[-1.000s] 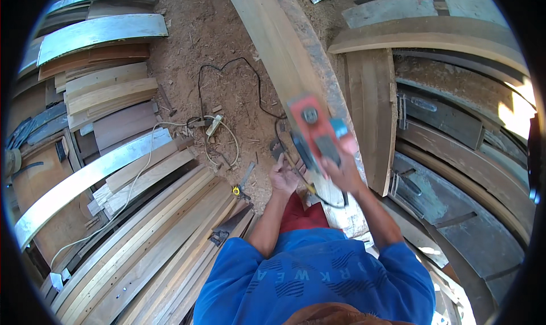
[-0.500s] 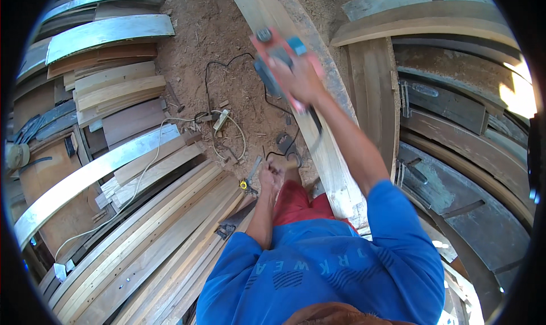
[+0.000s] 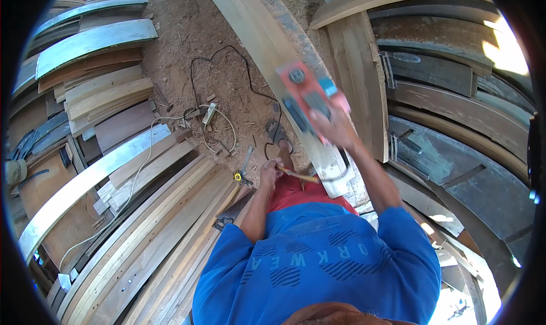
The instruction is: The person marks lines along a wooden plank with a marking tool, planes the wood using an electric planer, and lifts and turns the plank by hand.
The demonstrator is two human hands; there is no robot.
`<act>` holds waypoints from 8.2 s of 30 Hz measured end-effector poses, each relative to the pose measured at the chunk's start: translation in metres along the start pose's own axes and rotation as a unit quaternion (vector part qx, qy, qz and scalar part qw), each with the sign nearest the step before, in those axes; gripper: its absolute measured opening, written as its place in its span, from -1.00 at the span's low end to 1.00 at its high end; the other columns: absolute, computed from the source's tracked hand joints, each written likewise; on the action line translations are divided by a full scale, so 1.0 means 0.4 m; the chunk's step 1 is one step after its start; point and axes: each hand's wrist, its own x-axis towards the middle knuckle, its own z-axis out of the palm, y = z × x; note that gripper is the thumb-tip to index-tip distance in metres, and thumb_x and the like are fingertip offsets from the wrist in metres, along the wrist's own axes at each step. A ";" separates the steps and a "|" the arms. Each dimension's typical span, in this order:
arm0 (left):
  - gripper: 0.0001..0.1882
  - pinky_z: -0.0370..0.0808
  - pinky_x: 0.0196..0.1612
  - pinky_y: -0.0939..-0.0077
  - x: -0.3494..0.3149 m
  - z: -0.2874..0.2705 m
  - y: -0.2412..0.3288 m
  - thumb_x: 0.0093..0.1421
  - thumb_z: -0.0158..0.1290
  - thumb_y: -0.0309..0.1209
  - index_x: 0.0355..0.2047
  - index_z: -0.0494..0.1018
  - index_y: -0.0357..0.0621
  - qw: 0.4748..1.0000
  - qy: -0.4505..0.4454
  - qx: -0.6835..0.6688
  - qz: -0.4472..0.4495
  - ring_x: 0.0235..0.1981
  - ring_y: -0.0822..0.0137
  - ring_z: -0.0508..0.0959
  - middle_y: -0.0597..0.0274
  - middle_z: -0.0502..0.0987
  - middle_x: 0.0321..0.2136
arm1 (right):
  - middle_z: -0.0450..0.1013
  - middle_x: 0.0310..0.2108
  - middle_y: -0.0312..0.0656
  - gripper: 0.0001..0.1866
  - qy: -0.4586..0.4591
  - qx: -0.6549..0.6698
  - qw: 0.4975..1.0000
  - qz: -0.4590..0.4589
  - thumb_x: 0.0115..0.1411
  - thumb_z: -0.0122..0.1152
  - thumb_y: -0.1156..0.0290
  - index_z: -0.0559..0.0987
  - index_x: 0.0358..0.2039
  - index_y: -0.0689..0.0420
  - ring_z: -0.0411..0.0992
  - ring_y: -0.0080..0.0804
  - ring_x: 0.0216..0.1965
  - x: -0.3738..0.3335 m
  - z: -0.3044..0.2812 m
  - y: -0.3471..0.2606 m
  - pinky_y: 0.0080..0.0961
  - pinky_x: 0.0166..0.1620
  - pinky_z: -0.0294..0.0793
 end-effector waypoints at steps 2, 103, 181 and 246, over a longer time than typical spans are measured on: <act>-0.64 0.49 -0.33 0.56 -0.013 0.008 -0.038 0.45 -0.19 -0.23 -0.06 0.55 -0.14 0.997 -0.043 0.057 -0.018 -0.43 0.47 0.54 0.31 0.62 -0.36 | 0.55 -0.19 0.11 -0.40 0.008 -0.011 1.000 0.015 0.26 0.19 0.16 0.36 0.21 0.25 0.56 -0.10 -0.13 -0.178 -0.011 0.047 -0.22 -0.02 0.50; -0.22 0.59 -0.09 0.13 -0.703 0.254 0.002 0.11 0.16 0.31 0.05 0.38 -0.08 0.857 -0.426 -0.266 0.114 -0.17 0.20 0.58 0.17 0.55 -0.20 | 0.37 -0.75 -0.32 -0.51 0.139 0.101 0.974 0.148 0.32 0.16 -0.03 0.49 -0.55 0.13 0.33 -0.55 -0.74 -0.820 -0.027 0.345 -0.50 -0.63 0.32; 0.06 0.43 0.09 0.09 -0.120 0.242 -0.296 0.18 -0.33 0.52 0.04 0.54 -0.31 0.984 -0.059 0.056 0.159 0.04 -0.05 0.55 -0.22 0.53 0.04 | 0.40 -0.53 -0.34 -0.61 0.250 0.241 0.922 0.170 0.06 0.34 0.34 0.51 -0.11 0.21 0.36 -0.65 -0.62 -0.909 -0.010 -0.030 -0.62 -0.57 0.38; -0.33 0.48 -0.05 0.06 0.167 0.411 0.564 0.16 0.23 -0.21 0.14 0.27 -0.38 0.925 0.080 0.177 0.326 -0.10 -0.17 0.56 -0.29 0.49 -0.08 | 0.37 -0.66 -0.37 -0.54 0.013 0.138 0.988 -0.070 0.35 0.10 -0.06 0.49 -0.49 0.08 0.35 -0.58 -0.68 1.484 -0.048 -0.430 -0.56 -0.60 0.32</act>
